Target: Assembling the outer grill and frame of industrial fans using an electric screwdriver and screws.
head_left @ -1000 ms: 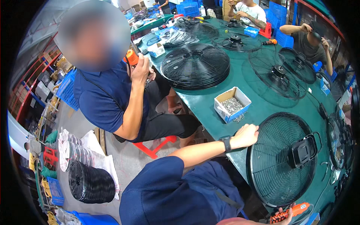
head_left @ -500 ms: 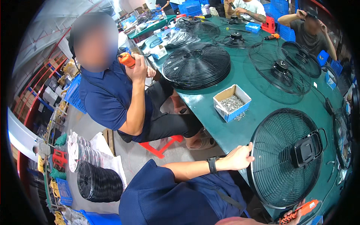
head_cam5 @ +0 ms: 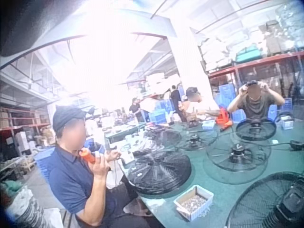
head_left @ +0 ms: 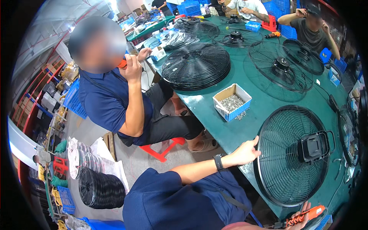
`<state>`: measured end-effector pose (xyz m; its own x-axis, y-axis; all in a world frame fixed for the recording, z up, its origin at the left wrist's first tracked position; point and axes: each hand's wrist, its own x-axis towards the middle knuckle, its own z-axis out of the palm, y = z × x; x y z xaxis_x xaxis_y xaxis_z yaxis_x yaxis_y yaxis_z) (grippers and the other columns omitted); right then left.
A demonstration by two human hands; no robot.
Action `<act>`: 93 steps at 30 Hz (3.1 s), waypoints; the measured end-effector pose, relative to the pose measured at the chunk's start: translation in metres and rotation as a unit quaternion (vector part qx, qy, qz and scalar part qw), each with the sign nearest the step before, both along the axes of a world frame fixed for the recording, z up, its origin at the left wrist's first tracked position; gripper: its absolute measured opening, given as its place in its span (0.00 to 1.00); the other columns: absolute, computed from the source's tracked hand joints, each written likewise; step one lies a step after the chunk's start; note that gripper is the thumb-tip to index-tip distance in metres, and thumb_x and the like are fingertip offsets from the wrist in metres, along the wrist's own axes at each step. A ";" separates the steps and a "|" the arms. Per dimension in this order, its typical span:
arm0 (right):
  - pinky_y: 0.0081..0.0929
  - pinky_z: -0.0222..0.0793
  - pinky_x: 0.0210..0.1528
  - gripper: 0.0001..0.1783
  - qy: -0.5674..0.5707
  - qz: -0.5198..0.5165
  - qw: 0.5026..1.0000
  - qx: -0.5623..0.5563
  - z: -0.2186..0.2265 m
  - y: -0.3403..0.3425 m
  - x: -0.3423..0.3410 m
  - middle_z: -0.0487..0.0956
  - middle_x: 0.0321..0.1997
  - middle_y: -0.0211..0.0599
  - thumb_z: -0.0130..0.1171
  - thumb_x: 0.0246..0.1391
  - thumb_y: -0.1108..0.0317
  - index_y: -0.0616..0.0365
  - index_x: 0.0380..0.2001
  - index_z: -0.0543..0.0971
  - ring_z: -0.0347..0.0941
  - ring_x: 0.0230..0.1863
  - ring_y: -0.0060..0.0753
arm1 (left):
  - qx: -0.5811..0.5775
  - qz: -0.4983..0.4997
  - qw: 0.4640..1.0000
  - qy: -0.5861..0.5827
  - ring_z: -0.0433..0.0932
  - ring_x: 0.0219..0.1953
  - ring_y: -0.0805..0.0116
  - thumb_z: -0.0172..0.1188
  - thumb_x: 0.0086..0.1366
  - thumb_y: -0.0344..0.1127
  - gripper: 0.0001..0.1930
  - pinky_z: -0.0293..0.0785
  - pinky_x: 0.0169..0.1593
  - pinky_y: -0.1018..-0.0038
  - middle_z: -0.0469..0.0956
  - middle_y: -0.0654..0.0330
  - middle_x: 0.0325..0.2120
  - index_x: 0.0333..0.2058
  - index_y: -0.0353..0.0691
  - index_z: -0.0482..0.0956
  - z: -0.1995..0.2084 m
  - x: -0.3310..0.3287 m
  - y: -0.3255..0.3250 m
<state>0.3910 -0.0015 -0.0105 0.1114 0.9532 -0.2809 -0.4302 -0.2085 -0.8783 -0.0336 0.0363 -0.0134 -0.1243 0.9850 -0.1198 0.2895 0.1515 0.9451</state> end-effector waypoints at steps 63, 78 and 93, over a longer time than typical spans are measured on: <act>0.44 0.75 0.33 0.32 0.063 0.104 0.991 -0.051 -0.072 0.046 0.065 0.75 0.51 0.36 0.52 0.56 0.49 0.32 0.63 0.57 0.75 0.40 0.39 | -0.031 -0.101 0.994 -0.013 0.65 0.18 0.70 0.68 0.47 0.29 0.58 0.67 0.26 0.73 0.65 0.60 0.15 0.64 0.32 0.29 0.012 -0.041 -0.001; 0.42 0.76 0.33 0.32 0.070 0.119 0.989 -0.062 -0.082 0.034 0.088 0.75 0.51 0.28 0.53 0.55 0.47 0.27 0.62 0.58 0.76 0.39 0.37 | -0.050 -0.084 0.941 -0.323 0.67 0.29 0.77 0.40 0.57 0.19 0.22 0.67 0.34 0.81 0.69 0.65 0.29 0.50 0.30 0.72 -0.010 -0.049 -0.072; 0.25 0.70 0.29 0.34 0.066 -0.007 0.994 0.083 -0.012 0.006 -0.031 0.71 0.56 0.39 0.56 0.51 0.54 0.61 0.58 0.64 0.72 0.31 0.28 | -0.075 -0.027 0.857 -0.509 0.77 0.31 0.67 0.45 0.63 0.20 0.33 0.74 0.31 0.76 0.75 0.49 0.35 0.64 0.31 0.42 -0.007 -0.045 -0.045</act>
<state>0.3602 0.0050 -0.0222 0.0968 0.9864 -0.1330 -0.5463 -0.0590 -0.8355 -0.0788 -0.0084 -0.0203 0.1646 0.9499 -0.2657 -0.6631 0.3059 0.6832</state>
